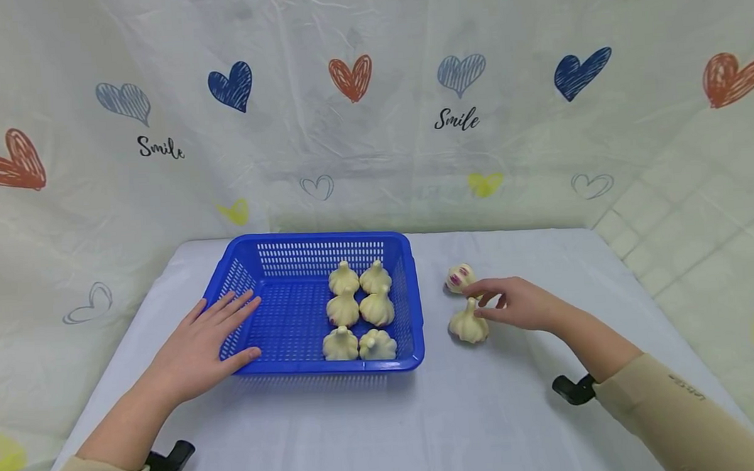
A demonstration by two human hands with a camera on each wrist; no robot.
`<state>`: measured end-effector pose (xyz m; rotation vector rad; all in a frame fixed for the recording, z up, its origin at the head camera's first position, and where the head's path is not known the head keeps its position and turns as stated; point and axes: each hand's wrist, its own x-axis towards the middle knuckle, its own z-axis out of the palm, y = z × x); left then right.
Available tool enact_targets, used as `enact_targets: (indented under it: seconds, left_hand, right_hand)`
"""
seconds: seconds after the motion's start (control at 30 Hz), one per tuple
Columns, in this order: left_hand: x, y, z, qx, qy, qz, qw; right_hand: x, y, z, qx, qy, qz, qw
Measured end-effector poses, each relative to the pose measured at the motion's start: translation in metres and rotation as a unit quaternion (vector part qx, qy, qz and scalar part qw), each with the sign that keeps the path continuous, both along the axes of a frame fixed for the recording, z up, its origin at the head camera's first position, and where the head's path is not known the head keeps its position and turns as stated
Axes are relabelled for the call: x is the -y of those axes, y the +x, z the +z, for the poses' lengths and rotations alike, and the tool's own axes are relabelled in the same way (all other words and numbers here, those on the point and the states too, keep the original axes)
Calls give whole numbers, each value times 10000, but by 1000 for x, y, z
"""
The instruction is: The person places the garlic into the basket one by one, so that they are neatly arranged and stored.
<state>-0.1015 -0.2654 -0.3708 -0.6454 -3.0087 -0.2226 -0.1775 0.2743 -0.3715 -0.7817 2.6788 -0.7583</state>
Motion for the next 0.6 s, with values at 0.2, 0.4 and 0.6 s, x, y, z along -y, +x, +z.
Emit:
enact_targets:
  seconds: [0.2,0.4,0.6]
  left_hand:
    - [-1,0,1,21,-18,9,10000]
    - [-1,0,2,62,-34,22,10000]
    - [-1,0,2,45,-7,21,10000]
  right_hand:
    - [-4,-3,-7,203,-302,-181,9992]
    - [-6,-4,-16,465,-522,-415,9967]
    - [-3,-4,-18,663,-658,-504,9944]
